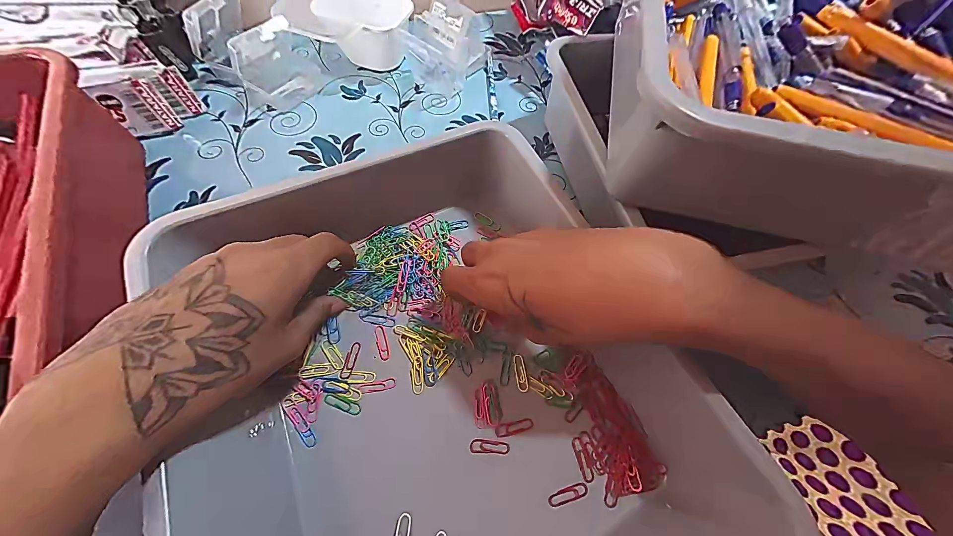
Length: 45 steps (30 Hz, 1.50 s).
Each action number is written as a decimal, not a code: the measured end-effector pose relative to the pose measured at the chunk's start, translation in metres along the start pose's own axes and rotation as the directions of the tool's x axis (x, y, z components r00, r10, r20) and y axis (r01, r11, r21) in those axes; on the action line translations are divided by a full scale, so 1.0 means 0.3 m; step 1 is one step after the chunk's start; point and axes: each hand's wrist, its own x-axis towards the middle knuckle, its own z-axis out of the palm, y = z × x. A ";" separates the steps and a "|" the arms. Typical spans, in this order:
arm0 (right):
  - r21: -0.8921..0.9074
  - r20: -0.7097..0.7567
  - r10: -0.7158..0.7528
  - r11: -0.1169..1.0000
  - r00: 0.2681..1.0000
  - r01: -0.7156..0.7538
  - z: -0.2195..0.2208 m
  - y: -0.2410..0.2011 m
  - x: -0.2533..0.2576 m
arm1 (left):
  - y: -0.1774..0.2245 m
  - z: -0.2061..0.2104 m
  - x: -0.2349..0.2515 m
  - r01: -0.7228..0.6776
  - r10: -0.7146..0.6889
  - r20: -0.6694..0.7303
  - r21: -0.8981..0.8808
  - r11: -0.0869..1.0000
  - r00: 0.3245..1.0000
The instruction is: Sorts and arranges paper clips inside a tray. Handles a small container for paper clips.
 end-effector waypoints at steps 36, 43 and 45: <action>-0.364 -0.211 -0.182 0.927 0.960 0.096 0.133 -0.117 -0.279 | 0.117 -0.067 0.000 0.195 -0.212 0.129 0.134 0.972 0.969; 0.177 -0.114 -0.233 0.952 0.966 0.250 0.172 -0.123 -0.188 | 0.036 -0.009 -0.008 0.026 -0.029 0.015 0.188 0.982 0.999; -0.116 -0.315 -0.131 0.988 0.940 0.099 0.137 -0.106 -0.153 | 0.092 -0.046 -0.008 0.123 -0.142 0.101 0.174 0.977 0.985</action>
